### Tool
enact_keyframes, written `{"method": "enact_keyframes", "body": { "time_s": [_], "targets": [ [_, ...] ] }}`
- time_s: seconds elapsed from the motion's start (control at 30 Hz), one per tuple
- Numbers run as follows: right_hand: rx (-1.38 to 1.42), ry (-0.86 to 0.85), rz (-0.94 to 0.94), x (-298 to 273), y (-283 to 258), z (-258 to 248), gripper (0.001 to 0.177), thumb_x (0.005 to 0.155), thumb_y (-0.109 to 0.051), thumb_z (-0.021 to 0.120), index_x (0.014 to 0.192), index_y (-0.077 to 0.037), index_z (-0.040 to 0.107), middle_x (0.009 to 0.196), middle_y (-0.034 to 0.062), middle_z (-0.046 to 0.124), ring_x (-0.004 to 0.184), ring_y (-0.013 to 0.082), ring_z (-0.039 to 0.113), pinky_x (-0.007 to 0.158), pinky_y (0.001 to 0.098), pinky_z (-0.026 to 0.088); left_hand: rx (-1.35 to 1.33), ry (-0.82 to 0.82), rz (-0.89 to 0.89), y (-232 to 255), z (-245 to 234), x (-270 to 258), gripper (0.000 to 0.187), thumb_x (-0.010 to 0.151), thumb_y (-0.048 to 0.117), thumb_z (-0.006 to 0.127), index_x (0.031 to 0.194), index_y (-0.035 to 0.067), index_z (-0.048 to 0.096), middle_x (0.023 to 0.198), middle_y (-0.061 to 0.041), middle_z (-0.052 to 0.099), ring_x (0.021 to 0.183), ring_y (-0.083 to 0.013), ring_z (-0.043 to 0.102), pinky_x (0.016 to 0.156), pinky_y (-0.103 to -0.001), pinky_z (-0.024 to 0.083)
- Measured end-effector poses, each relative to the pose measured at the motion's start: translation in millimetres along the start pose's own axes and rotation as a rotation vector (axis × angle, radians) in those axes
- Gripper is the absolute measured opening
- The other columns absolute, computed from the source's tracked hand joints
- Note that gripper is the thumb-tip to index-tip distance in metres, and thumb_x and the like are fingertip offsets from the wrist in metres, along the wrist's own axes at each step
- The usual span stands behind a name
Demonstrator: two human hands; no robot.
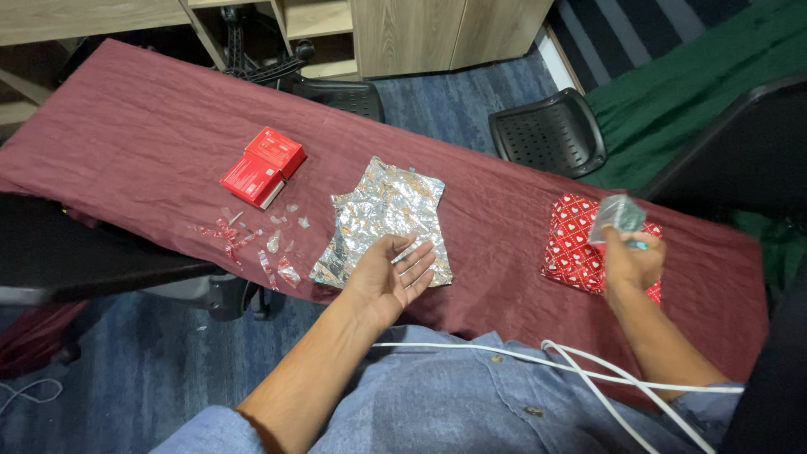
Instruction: The person wraps small red boxes with silver foil and patterned paper. They fold the foil around each box, smooth the edges, and then wrap the boxes with patterned paper, securing the folds by hand.
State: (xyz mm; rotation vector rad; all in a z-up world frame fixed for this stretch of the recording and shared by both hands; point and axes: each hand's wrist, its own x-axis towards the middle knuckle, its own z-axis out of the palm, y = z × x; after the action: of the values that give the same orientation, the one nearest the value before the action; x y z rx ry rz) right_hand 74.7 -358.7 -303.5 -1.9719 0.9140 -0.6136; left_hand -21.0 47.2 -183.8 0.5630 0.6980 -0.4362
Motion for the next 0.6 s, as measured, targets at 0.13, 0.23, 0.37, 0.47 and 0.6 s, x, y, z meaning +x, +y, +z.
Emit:
{"method": "enact_keyframes", "body": {
  "time_s": [0.13,0.23,0.37,0.47,0.6],
  "targets": [
    [-0.018,0.081,0.007,35,5,-5,0.049,0.078,-0.026,0.092,0.112,-0.017,0.058,0.117,0.0111,0.068,0.100,0.0225,0.068,0.083,0.0381,0.055,0.002,0.002,0.004,2,1,1,0.030,0.091,0.019,0.056,0.119,0.009,0.056,0.126,-0.013,0.068,0.114,-0.0240,0.067,0.095,-0.039,0.056],
    [-0.043,0.059,0.071,52,15,-12,0.056,0.083,-0.029,0.092,0.122,-0.018,0.054,0.121,0.0098,0.068,0.103,0.0224,0.068,0.083,0.0388,0.055,0.013,-0.005,0.012,3,0,2,0.030,0.091,0.020,0.056,0.120,0.010,0.056,0.126,-0.012,0.068,0.114,-0.0237,0.066,0.094,-0.038,0.055],
    [0.020,-0.084,0.224,71,24,-20,0.073,0.084,-0.031,0.088,0.140,-0.023,0.041,0.123,0.0074,0.068,0.103,0.0222,0.068,0.070,0.0464,0.052,-0.003,0.008,-0.004,4,1,5,0.030,0.090,0.019,0.057,0.118,0.009,0.056,0.126,-0.012,0.068,0.115,-0.0238,0.067,0.094,-0.039,0.055],
    [-0.040,-0.188,0.283,87,20,-26,0.086,0.082,-0.026,0.091,0.147,-0.025,0.033,0.130,0.0161,0.060,0.101,0.0257,0.065,0.062,0.0480,0.055,-0.002,0.006,-0.015,1,2,10,0.030,0.090,0.020,0.058,0.118,0.009,0.057,0.126,-0.012,0.068,0.115,-0.0239,0.067,0.094,-0.038,0.055],
    [-0.034,-0.140,0.315,98,13,-26,0.089,0.077,-0.015,0.095,0.143,-0.020,0.036,0.137,0.0205,0.052,0.096,0.0266,0.068,0.064,0.0433,0.062,0.003,-0.013,-0.022,-1,7,15,0.030,0.090,0.020,0.058,0.118,0.009,0.058,0.125,-0.012,0.067,0.115,-0.0239,0.066,0.094,-0.039,0.055]
  ]
}}
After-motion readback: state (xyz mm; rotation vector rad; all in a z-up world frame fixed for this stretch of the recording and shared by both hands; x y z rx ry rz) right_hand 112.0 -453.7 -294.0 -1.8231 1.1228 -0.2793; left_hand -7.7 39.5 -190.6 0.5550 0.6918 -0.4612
